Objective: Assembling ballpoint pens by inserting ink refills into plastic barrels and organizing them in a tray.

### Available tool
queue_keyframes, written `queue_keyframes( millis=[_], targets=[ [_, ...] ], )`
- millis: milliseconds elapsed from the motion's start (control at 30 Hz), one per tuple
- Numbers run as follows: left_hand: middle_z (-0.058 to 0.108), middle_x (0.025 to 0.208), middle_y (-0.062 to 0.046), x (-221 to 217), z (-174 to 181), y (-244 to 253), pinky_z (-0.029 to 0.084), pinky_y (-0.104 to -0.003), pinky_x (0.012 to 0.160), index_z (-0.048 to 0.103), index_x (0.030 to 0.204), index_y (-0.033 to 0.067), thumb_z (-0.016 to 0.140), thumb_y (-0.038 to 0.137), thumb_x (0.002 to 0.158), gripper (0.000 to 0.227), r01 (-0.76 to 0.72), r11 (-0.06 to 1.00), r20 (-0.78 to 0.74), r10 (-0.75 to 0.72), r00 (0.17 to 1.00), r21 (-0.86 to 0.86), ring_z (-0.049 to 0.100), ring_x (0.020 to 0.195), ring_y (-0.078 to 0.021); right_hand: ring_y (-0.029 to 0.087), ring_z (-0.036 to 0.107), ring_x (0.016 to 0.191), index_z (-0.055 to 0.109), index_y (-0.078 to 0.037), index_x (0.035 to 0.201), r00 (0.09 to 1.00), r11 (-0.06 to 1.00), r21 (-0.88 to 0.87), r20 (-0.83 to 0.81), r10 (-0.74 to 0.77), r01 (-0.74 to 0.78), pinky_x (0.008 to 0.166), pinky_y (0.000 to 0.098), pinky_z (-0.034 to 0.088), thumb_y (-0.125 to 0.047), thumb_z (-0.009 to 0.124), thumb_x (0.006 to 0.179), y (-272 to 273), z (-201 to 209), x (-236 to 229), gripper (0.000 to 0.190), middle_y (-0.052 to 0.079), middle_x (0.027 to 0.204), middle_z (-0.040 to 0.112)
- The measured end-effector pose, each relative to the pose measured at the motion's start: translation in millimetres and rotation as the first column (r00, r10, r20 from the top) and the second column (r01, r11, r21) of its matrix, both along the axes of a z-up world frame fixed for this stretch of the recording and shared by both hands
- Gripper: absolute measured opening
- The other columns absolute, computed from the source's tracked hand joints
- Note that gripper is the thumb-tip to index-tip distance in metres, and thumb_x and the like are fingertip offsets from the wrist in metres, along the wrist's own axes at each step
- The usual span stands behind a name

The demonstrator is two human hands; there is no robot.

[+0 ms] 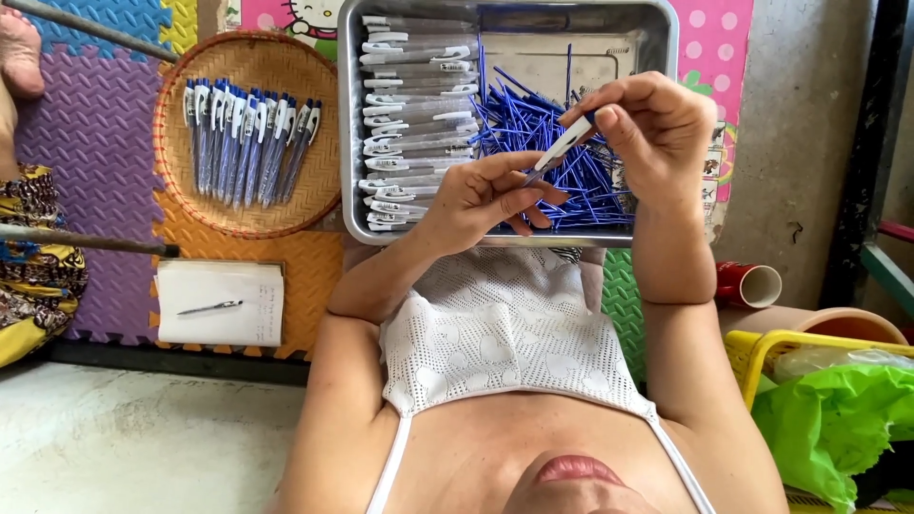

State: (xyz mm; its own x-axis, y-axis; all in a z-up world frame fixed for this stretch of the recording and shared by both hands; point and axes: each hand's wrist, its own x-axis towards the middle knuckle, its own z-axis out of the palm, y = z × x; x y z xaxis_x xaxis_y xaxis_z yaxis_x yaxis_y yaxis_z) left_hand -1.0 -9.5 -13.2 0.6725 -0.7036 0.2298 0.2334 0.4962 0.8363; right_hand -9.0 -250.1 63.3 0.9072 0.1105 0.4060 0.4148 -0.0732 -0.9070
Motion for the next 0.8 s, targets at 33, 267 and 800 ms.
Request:
queue_keyframes(
  millis=[33, 267, 800],
  targets=[
    [0.077, 0.127, -0.019, 0, -1, 0, 0.070, -0.025, 0.079, 0.052, 0.154, 0.0076, 0.063, -0.002, 0.109, 0.047, 0.011, 1.000, 0.006, -0.011, 1.000, -0.019, 0.081, 0.100, -0.0208, 0.022, 0.072, 0.083, 0.062, 0.013, 0.119, 0.999, 0.998, -0.039, -0.020, 0.043, -0.044, 0.071, 0.0227, 0.058, 0.000, 0.066, 0.111, -5, 1, 0, 0.016, 0.028, 0.110, 0.073],
    [0.077, 0.126, -0.022, 2, 9, -3, 0.070, -0.027, 0.076, 0.052, 0.152, 0.0035, 0.064, 0.007, 0.110, 0.044, 0.078, 0.996, -0.034, -0.080, 0.996, -0.048, 0.081, 0.101, -0.0231, 0.024, 0.073, 0.083, 0.062, 0.017, 0.118, 0.991, 0.981, -0.143, -0.057, 0.124, -0.131, 0.070, 0.0204, 0.055, 0.018, 0.060, 0.109, -16, 28, 0, 0.010, 0.030, 0.113, 0.073],
    [0.078, 0.127, -0.019, 1, 8, 1, 0.065, -0.022, 0.066, 0.052, 0.153, 0.0063, 0.065, -0.002, 0.109, 0.047, 0.006, 1.000, 0.031, -0.005, 1.000, -0.020, 0.081, 0.091, -0.0196, 0.032, 0.075, 0.097, 0.061, 0.016, 0.121, 0.996, 0.987, -0.143, 0.056, 0.075, -0.067, 0.085, 0.0311, 0.062, 0.013, 0.062, 0.110, 0, 25, -3, 0.011, 0.032, 0.117, 0.072]
  ],
)
